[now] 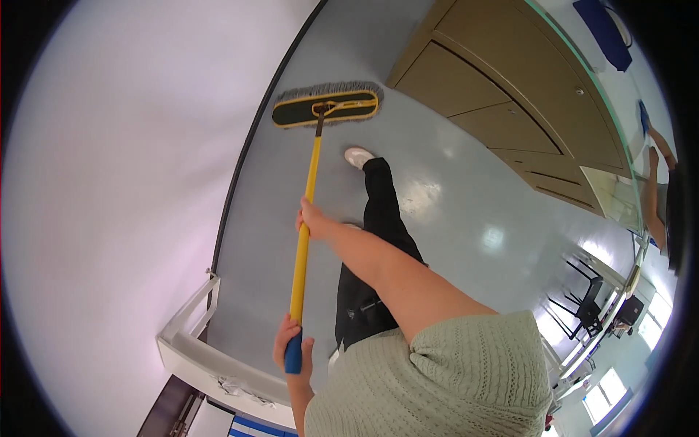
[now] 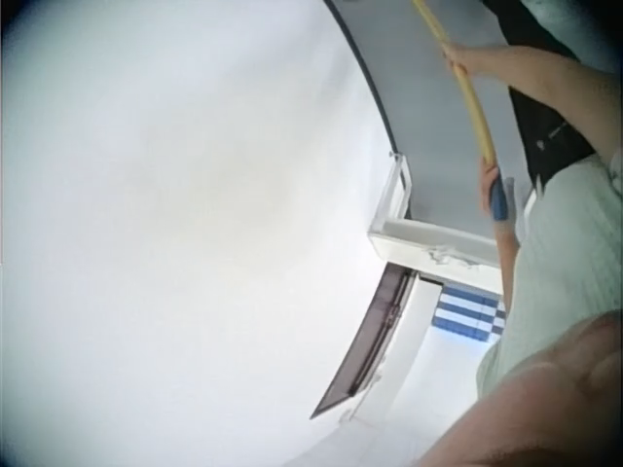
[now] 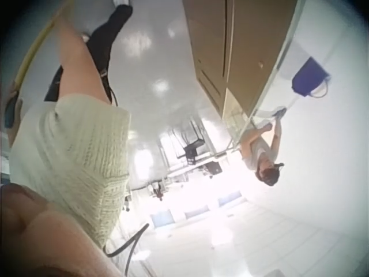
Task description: Mop the floor of a laboratory or warehouse space using a large industrial dust mop.
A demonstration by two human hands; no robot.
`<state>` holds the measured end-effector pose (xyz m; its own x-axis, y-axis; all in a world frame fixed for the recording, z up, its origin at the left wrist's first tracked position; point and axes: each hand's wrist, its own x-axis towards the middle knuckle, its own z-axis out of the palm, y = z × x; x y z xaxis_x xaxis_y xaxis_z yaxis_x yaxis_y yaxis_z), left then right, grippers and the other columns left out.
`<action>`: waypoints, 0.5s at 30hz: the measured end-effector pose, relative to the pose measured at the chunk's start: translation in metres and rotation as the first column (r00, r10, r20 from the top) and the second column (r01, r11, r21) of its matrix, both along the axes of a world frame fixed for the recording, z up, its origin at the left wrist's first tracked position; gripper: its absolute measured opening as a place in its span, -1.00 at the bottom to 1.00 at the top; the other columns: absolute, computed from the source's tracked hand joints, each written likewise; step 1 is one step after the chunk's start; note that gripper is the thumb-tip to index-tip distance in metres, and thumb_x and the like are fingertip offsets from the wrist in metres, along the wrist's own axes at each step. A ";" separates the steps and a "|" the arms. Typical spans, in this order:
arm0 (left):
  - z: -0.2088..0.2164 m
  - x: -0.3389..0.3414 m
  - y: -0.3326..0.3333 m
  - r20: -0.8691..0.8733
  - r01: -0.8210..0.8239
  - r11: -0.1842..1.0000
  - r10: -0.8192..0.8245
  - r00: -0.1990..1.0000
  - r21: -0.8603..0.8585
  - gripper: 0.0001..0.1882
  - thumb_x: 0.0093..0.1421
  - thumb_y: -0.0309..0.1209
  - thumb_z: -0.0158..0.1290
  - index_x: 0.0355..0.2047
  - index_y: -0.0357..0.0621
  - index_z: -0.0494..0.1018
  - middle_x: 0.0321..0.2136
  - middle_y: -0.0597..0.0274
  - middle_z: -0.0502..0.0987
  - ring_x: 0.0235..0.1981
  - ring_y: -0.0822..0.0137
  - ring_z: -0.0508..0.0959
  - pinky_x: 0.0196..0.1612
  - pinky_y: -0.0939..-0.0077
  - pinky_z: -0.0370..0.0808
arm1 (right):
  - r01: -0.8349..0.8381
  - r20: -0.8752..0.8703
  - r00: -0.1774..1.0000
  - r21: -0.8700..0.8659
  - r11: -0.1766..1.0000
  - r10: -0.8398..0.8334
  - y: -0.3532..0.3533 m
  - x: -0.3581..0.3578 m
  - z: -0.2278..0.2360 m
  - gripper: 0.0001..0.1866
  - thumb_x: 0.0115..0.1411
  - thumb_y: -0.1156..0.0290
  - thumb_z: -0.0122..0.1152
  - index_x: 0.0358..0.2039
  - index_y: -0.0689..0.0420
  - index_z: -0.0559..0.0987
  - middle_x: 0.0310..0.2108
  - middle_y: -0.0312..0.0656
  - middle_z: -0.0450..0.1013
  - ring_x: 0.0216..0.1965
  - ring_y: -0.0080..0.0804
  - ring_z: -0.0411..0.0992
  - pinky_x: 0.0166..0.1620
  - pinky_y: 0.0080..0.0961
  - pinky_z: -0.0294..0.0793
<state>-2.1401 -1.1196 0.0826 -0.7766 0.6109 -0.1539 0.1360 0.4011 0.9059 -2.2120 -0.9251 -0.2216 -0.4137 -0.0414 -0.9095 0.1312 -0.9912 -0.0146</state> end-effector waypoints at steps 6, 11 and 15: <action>0.075 0.026 -0.055 0.090 -0.163 0.983 0.170 0.981 -0.085 -0.62 0.02 -0.29 0.29 -0.26 -0.25 0.43 -0.15 0.00 0.49 0.09 -0.04 0.38 0.18 0.08 0.24 | -0.023 0.085 0.995 -0.224 0.974 0.043 -0.082 0.023 0.067 -0.64 0.27 0.04 -0.06 -0.44 0.07 0.24 -0.65 -0.30 0.20 -0.69 -0.46 0.22 -0.61 -0.47 0.34; 0.110 0.011 -0.043 -0.004 -0.234 0.971 0.234 0.972 -0.042 -0.55 0.02 -0.14 0.27 -0.28 -0.26 0.42 -0.21 0.01 0.49 0.03 -0.01 0.43 0.16 0.05 0.28 | -0.310 -0.042 0.949 -0.284 0.907 0.311 -0.068 0.008 0.106 -0.79 0.21 0.38 0.07 -0.36 0.10 0.21 -0.64 -0.30 0.19 -0.64 -0.50 0.24 -0.52 -0.50 0.42; 0.123 -0.010 -0.019 -0.158 -0.288 0.956 0.294 0.942 0.060 -0.46 0.02 0.03 0.21 -0.32 -0.22 0.38 -0.31 -0.01 0.51 -0.09 0.00 0.51 0.09 0.01 0.37 | -0.220 0.070 0.962 -0.374 0.901 0.264 -0.047 -0.018 0.127 -0.89 0.03 0.61 -0.03 -0.43 0.16 0.27 -0.60 -0.17 0.24 -0.59 -0.35 0.32 -0.49 -0.42 0.45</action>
